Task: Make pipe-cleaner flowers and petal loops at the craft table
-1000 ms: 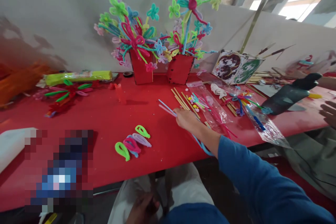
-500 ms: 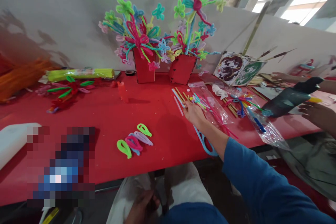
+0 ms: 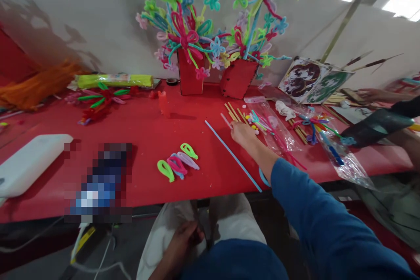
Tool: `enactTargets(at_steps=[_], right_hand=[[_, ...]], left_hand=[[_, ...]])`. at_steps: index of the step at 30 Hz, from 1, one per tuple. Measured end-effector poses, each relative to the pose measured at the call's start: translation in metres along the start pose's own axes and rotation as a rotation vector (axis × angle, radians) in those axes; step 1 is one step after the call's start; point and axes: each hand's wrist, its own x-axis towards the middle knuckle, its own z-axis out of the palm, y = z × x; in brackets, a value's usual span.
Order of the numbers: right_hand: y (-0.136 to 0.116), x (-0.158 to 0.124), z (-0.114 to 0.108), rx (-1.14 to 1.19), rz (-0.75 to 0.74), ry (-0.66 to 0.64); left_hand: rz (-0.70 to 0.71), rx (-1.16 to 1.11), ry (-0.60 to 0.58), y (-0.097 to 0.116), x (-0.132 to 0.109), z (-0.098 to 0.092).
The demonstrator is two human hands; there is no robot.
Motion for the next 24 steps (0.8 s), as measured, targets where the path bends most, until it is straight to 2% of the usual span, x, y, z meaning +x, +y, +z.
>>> enactTargets(at_steps=[5, 8, 12, 18, 21, 24], right_hand=[[0.008, -0.013, -0.010, -0.058, 0.054, 0.012], [0.002, -0.034, -0.014, -0.084, -0.066, -0.009], [-0.011, -0.058, -0.013, -0.171, -0.259, -0.135], [-0.022, -0.052, -0.019, -0.181, -0.242, -0.112], [-0.040, -0.059, -0.027, -0.135, -0.298, -0.080], [-0.072, -0.081, -0.029, -0.002, -0.520, -0.106]], left_hand=[[-0.015, -0.057, -0.019, -0.002, -0.001, -0.001], [-0.024, -0.041, -0.030, -0.003, 0.001, -0.001], [-0.034, -0.033, -0.016, -0.006, 0.004, -0.002], [-0.009, -0.013, -0.007, -0.008, 0.002, -0.004], [-0.004, -0.014, -0.005, -0.008, 0.000, -0.005], [-0.015, -0.020, 0.003, -0.007, 0.000, -0.003]])
